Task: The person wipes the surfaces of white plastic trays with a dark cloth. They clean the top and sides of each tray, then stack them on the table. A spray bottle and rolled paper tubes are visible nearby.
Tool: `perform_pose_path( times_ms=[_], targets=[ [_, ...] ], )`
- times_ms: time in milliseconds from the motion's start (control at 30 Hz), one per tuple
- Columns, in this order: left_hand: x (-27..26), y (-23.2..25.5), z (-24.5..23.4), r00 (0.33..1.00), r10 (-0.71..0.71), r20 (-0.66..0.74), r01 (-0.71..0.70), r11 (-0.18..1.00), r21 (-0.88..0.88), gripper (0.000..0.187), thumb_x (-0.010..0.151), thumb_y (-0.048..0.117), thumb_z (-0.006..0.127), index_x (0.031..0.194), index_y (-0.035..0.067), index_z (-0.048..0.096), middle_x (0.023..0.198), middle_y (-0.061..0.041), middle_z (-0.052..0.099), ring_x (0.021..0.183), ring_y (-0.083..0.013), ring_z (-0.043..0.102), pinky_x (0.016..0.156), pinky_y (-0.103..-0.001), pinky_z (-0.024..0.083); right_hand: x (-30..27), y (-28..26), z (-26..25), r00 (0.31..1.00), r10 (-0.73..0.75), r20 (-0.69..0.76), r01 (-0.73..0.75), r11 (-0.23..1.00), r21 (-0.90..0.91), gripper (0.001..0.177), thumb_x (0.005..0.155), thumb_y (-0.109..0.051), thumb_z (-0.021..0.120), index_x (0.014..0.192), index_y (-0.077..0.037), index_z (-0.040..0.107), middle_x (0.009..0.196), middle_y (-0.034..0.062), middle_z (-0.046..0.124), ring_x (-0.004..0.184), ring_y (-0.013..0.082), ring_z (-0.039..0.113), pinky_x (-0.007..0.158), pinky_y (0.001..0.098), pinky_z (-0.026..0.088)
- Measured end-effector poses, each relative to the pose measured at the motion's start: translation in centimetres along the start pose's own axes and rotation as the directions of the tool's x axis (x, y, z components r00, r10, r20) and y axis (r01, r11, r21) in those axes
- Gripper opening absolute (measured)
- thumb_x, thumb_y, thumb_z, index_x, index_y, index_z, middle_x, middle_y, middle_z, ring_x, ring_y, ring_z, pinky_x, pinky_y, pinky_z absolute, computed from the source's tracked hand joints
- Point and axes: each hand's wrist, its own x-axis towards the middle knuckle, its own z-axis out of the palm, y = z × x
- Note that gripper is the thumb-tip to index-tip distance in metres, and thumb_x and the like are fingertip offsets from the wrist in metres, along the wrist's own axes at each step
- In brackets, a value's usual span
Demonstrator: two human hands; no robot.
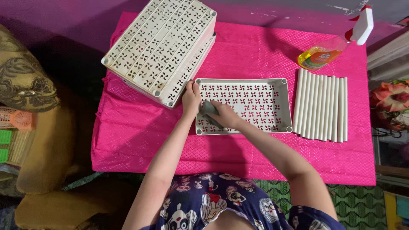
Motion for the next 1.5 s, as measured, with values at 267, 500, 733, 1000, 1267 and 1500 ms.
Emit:
perform_pose_path(
  times_ms=[267, 500, 733, 1000, 1267, 1500],
  targets=[
    [0.2, -1.1, 0.6, 1.000, 0.009, -0.019, -0.009, 0.999, 0.033, 0.038, 0.107, 0.037, 0.042, 0.126, 0.008, 0.055, 0.104, -0.028, 0.071, 0.098, -0.0485, 0.067, 0.081, -0.056, 0.051, -1.8, -0.7, 2.7, 0.976, -0.133, 0.174, 0.123, 0.990, 0.067, 0.032, 0.093, -0.025, 0.069, 0.115, -0.004, 0.061, 0.087, 0.0213, 0.073, 0.081, 0.0357, 0.073, 0.075, 0.0453, 0.057],
    [0.5, -1.1, 0.7, 1.000, -0.009, -0.015, 0.009, 1.000, 0.019, 0.036, 0.106, 0.037, 0.044, 0.123, 0.008, 0.056, 0.101, -0.028, 0.071, 0.097, -0.0490, 0.067, 0.080, -0.056, 0.051, -0.1, -0.2, 1.5, 1.000, -0.026, 0.003, 0.026, 0.995, 0.099, 0.032, 0.093, -0.026, 0.069, 0.114, -0.004, 0.061, 0.088, 0.0192, 0.074, 0.080, 0.0327, 0.075, 0.074, 0.0435, 0.058],
    [-0.2, 0.5, -0.1, 1.000, -0.013, 0.004, 0.013, 1.000, -0.004, 0.036, 0.107, 0.036, 0.042, 0.124, 0.007, 0.056, 0.102, -0.028, 0.071, 0.097, -0.0482, 0.067, 0.082, -0.055, 0.051, -2.9, 0.1, 0.7, 0.948, -0.160, 0.274, 0.151, 0.987, 0.056, 0.032, 0.092, -0.021, 0.070, 0.121, -0.009, 0.064, 0.098, 0.0169, 0.075, 0.088, 0.0319, 0.074, 0.081, 0.0431, 0.057],
    [-0.4, 1.8, -1.1, 1.000, 0.017, 0.003, -0.017, 0.999, 0.045, 0.038, 0.108, 0.037, 0.042, 0.125, 0.006, 0.056, 0.105, -0.028, 0.071, 0.100, -0.0488, 0.067, 0.082, -0.056, 0.051, -7.5, 7.6, -8.4, 0.893, 0.092, 0.441, 0.006, 0.976, -0.217, 0.058, 0.088, -0.021, 0.071, 0.143, -0.018, 0.054, 0.130, 0.0146, 0.067, 0.118, 0.0312, 0.066, 0.105, 0.0420, 0.050],
    [-0.3, 2.7, -1.4, 0.997, -0.058, 0.059, 0.053, 0.995, 0.082, 0.042, 0.107, 0.039, 0.040, 0.127, 0.006, 0.055, 0.111, -0.027, 0.070, 0.105, -0.0476, 0.066, 0.087, -0.055, 0.051, -9.8, 7.2, -8.0, 0.904, 0.225, 0.364, -0.121, 0.950, -0.288, 0.045, 0.088, -0.025, 0.071, 0.133, -0.016, 0.066, 0.112, 0.0115, 0.077, 0.102, 0.0293, 0.074, 0.098, 0.0424, 0.056],
    [-0.3, 2.6, -1.6, 0.997, -0.047, 0.063, 0.040, 0.993, 0.109, 0.044, 0.108, 0.040, 0.038, 0.130, 0.005, 0.054, 0.113, -0.028, 0.069, 0.107, -0.0486, 0.065, 0.088, -0.056, 0.050, -9.4, 6.1, -5.2, 0.960, 0.005, 0.279, 0.035, 0.990, -0.138, 0.044, 0.089, -0.020, 0.071, 0.132, -0.010, 0.064, 0.113, 0.0181, 0.075, 0.100, 0.0338, 0.073, 0.093, 0.0449, 0.056]
  ],
)
